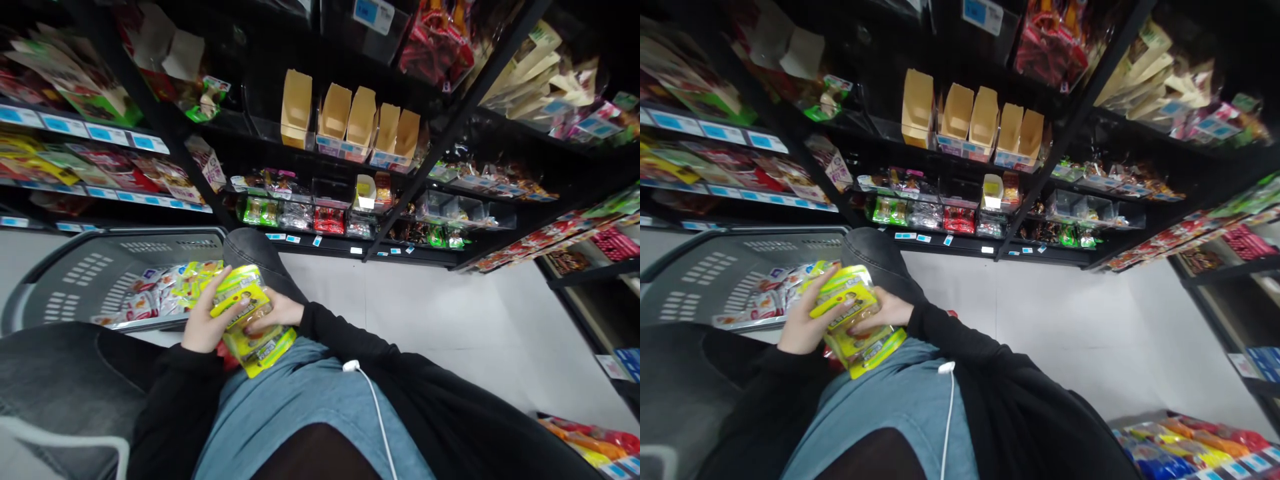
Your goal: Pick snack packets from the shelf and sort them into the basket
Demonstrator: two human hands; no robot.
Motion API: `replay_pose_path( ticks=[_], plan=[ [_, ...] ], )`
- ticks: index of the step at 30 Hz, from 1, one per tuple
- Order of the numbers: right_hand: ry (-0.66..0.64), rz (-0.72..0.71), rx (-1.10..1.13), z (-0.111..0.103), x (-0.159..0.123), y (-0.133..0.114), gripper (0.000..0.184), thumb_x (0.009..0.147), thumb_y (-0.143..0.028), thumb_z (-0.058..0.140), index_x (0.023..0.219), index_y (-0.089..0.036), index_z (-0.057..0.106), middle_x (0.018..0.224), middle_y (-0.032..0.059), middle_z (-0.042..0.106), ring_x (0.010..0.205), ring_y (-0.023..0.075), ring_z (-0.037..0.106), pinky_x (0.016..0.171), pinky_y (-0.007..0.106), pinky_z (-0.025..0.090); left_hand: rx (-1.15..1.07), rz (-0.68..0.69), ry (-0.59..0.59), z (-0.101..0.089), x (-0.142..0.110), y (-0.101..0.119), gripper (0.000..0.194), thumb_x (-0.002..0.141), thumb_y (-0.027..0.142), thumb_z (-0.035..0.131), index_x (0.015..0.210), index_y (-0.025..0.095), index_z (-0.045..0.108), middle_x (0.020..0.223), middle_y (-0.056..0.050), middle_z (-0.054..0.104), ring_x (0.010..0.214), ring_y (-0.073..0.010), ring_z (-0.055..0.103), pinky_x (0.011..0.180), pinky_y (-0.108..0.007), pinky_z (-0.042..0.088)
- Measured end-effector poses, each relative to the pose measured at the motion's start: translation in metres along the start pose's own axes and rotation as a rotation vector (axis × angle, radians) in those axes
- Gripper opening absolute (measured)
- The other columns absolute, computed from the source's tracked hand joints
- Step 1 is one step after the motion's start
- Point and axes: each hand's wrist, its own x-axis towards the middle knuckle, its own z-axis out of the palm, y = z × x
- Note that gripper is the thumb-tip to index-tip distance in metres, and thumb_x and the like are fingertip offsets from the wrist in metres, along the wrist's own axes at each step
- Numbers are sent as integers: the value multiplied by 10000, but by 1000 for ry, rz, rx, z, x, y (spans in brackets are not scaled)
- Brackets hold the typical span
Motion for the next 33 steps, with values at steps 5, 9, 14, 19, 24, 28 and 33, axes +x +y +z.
replay_pose_path(
  ticks=[5,9,14,19,24,28,33],
  plan=[
    [184,-74,-122,2,-12,14,812,458,-411,847,1140,-190,465,998,18,595,925,152,588,875,306,472,-131,-118,-32,7,-6,0,751,625,438,702,1304,206,482,1331,-98,518,1247,-313,460,1081,-434,340],
    [301,-113,-260,4,-27,11,594,651,-475,725,1117,-194,489,1001,35,601,924,168,587,856,313,463,-273,-183,-42,17,-14,6,939,578,384,749,1403,226,329,1395,-110,444,1262,-310,452,1045,-409,400],
    [486,-167,-384,9,-28,8,408,685,-398,699,999,-176,563,960,50,634,871,180,596,828,318,466,-571,-374,1,17,-20,2,1013,638,386,695,1456,284,107,1381,-116,468,1236,-312,484,981,-427,460],
    [523,-133,-250,11,-15,24,321,720,-355,654,974,-172,584,932,38,675,830,174,629,786,308,499,-972,-619,-235,-2,-37,-30,802,584,462,689,1310,220,448,1196,-150,616,1124,-404,551,922,-529,472],
    [534,-132,-300,25,-12,23,244,737,-326,628,930,-184,584,898,25,685,809,173,644,745,286,512,-1086,-587,-210,-2,-73,-48,910,448,349,817,1274,280,442,1270,-104,571,1206,-380,490,1031,-495,380],
    [470,-131,-331,43,18,10,295,732,-311,620,994,-190,558,899,25,679,806,175,639,743,282,510,-873,-579,137,-4,-58,-40,860,474,249,839,1225,215,423,1234,-136,572,1180,-344,518,1014,-459,400],
    [238,-285,-438,78,131,-9,304,757,-370,597,979,-167,558,944,58,632,872,178,595,801,298,482,-970,-397,522,-64,20,-71,710,497,301,823,1122,173,511,1011,-92,673,1017,-298,616,894,-402,474]
  ],
)
